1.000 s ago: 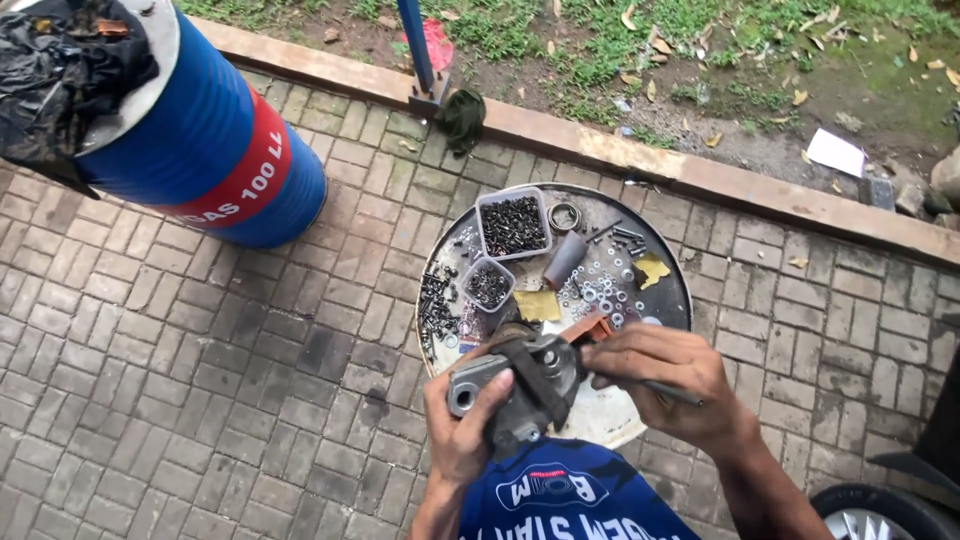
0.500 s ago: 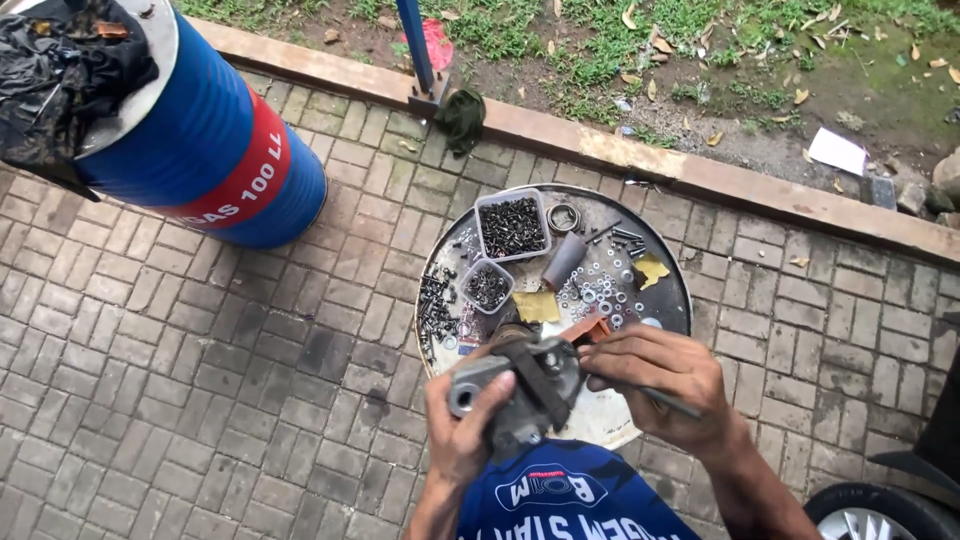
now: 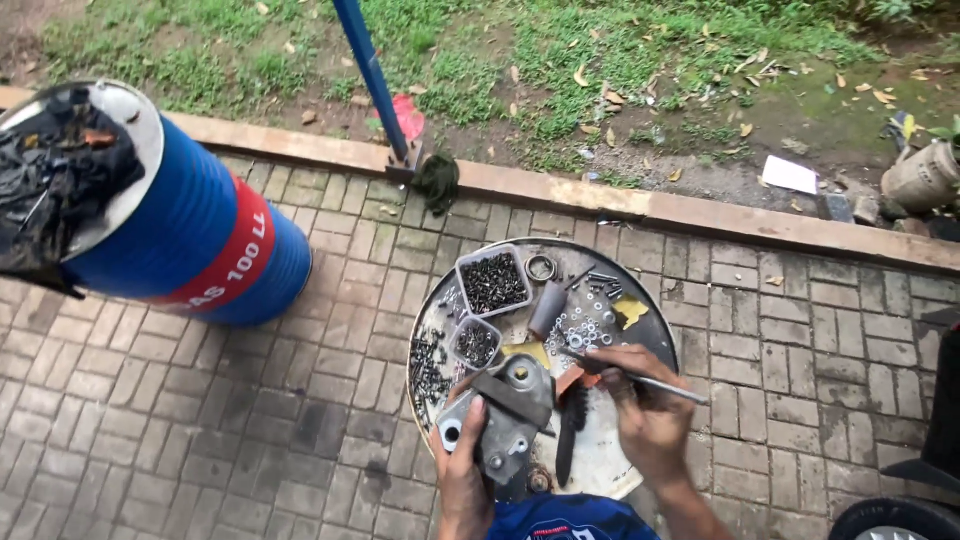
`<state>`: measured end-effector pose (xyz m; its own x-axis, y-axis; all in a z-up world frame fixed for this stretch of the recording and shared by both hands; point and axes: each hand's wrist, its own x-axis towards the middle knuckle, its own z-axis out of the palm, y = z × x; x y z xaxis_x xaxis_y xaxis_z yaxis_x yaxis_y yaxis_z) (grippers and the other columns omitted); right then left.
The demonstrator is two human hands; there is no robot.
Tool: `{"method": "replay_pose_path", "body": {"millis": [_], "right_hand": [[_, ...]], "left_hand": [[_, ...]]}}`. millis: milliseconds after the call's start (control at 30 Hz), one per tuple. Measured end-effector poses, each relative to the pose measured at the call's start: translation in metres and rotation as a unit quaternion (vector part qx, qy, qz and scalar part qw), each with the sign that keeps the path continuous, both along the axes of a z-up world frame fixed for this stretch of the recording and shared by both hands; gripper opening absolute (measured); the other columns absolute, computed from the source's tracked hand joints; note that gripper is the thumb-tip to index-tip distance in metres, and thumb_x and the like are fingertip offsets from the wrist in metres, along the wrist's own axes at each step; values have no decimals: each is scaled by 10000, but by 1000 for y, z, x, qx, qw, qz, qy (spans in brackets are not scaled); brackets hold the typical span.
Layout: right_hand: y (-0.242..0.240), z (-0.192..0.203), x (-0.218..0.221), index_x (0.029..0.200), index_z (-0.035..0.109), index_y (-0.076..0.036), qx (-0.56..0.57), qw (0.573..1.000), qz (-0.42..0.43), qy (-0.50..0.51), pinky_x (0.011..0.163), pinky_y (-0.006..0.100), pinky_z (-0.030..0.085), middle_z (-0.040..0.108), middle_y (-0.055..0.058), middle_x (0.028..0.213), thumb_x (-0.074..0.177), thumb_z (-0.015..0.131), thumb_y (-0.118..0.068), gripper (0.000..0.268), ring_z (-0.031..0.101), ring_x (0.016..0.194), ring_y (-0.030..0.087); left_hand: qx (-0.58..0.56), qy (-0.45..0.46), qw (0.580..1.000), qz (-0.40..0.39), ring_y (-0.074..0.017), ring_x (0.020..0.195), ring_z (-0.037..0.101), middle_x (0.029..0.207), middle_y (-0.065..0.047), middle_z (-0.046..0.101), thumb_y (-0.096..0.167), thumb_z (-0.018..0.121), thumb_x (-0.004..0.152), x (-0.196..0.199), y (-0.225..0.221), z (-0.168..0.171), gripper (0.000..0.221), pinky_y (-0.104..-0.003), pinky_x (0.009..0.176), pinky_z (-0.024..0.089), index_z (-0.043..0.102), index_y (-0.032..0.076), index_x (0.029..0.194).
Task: A person cleans the interior of a metal mechanical housing using a metal rod tool over a tray of small parts.
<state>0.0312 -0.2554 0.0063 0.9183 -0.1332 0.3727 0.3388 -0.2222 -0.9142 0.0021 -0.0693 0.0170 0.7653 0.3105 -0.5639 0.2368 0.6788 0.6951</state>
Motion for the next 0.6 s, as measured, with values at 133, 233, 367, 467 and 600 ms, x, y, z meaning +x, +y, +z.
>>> {"method": "replay_pose_path", "body": {"millis": [133, 233, 367, 467, 600], "right_hand": [[35, -20, 0, 1091, 745, -62, 60, 995, -76, 25, 855, 294, 648, 770, 110, 1084, 994, 619, -188, 203, 762, 964, 227], [52, -31, 0, 1119, 753, -69, 124, 983, -101, 84, 851, 293, 646, 779, 101, 1121, 988, 611, -277, 284, 760, 1014, 222], [56, -51, -3, 1069, 761, -91, 205, 966, -129, 93, 913, 382, 627, 785, 108, 1144, 989, 616, -263, 239, 747, 1076, 260], [57, -43, -6, 1081, 752, -97, 200, 973, -108, 40, 1029, 427, 561, 766, 102, 1154, 1014, 596, -277, 248, 688, 1165, 276], [59, -37, -7, 1123, 739, -86, 189, 978, -89, -19, 1056, 410, 558, 742, 112, 1154, 1029, 595, -263, 247, 639, 1217, 271]], "left_hand": [[-74, -22, 997, -26, -366, 939, 698, 1128, -258, 719, 117, 716, 783, -1, -11, -18, 538, -436, 770, 569, 588, 53, 1302], [-81, -118, 985, -99, -363, 970, 714, 1139, -265, 716, 121, 806, 731, -6, -14, -21, 616, -444, 804, 597, 510, 70, 1270], [-83, -171, 964, -185, -348, 1117, 691, 1279, -278, 656, 42, 831, 758, -15, -3, -38, 728, -422, 982, 567, 396, 124, 1337], [-62, -239, 929, -278, -299, 1265, 613, 1416, -227, 562, 71, 822, 834, -14, 13, -45, 828, -387, 1075, 505, 254, 146, 1431], [34, -175, 907, -383, -253, 1279, 635, 1394, -139, 658, 214, 863, 778, -12, 21, -44, 1024, -364, 1081, 527, 233, 109, 1578]]}}
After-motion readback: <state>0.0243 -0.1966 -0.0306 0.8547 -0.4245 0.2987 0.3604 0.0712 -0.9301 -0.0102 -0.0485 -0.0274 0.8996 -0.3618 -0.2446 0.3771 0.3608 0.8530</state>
